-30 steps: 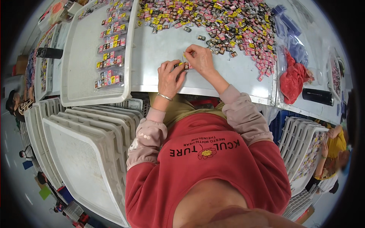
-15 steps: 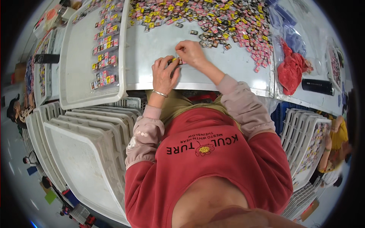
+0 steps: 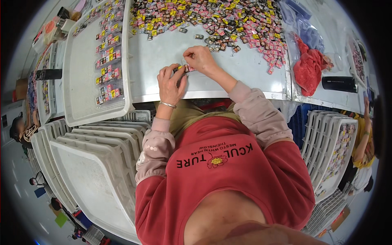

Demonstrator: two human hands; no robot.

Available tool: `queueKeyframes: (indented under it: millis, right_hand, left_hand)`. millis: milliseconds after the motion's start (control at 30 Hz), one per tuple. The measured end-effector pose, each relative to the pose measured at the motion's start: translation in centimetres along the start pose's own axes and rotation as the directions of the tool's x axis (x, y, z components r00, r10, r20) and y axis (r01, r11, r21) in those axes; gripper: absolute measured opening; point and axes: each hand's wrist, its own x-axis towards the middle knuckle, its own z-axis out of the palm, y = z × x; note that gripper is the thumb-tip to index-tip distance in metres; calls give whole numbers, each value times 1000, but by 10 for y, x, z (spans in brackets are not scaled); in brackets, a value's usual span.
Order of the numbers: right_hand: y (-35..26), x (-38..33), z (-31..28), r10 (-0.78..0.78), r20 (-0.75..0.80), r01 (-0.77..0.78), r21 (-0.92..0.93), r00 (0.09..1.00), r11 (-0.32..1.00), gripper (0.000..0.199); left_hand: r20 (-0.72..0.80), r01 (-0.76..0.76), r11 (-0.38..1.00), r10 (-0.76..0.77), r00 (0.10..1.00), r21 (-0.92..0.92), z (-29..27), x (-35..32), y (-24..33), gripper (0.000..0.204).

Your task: The recorder is sorting various small toy components from a large pile and placing them into organized plastic trays at a workbench.

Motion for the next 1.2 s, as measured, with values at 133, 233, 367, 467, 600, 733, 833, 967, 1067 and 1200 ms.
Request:
queueKeyframes:
  millis: [133, 233, 367, 467, 600, 733, 833, 967, 1067, 1200]
  right_hand:
    - [3, 6, -2, 270, 89, -284, 280, 959, 917, 15]
    - [5, 9, -9, 323, 155, -356, 305, 934, 883, 16]
    - [1, 11, -15, 94, 211, -102, 26, 973, 994, 18]
    - [-9, 15, -20, 0, 291, 36, -118, 957, 992, 19]
    - [-5, 14, -10, -181, 319, 275, -283, 930, 919, 18]
    - [-2, 16, -14, -158, 400, 300, -323, 903, 898, 17]
    - [-6, 9, -13, -107, 400, 276, -393, 910, 877, 13]
    - [-17, -9, -5, -198, 316, 355, -584, 928, 730, 7]
    - [1, -2, -28, -278, 204, 333, -330, 939, 883, 10]
    - [5, 8, -68, -117, 126, 167, -542, 985, 823, 17]
  left_hand:
    - [-7, 7, 1000, -7, 1000, 4, -1, 0, 0, 30]
    - [-4, -3, 1000, 3, 1000, -8, 0, 3, 0, 30]
    - [-9, 2, 1000, -2, 1000, -22, 1, 1, 0, 29]
    - [-1, 7, 1000, -7, 1000, -14, -2, 1, 0, 30]
    - [-14, -8, 1000, 8, 1000, -22, -2, 1, 1, 30]
    - [-25, -20, 999, 20, 999, -28, 0, 0, -1, 30]
    - [-21, -13, 999, 12, 1000, -30, 0, 1, 0, 30]
    - [-13, -8, 1000, 8, 1000, -24, 0, 0, 0, 30]
    - [4, -3, 1000, 3, 1000, -16, -1, 1, 0, 31]
    - [-13, -2, 1000, 2, 1000, 8, 0, 1, 1, 31]
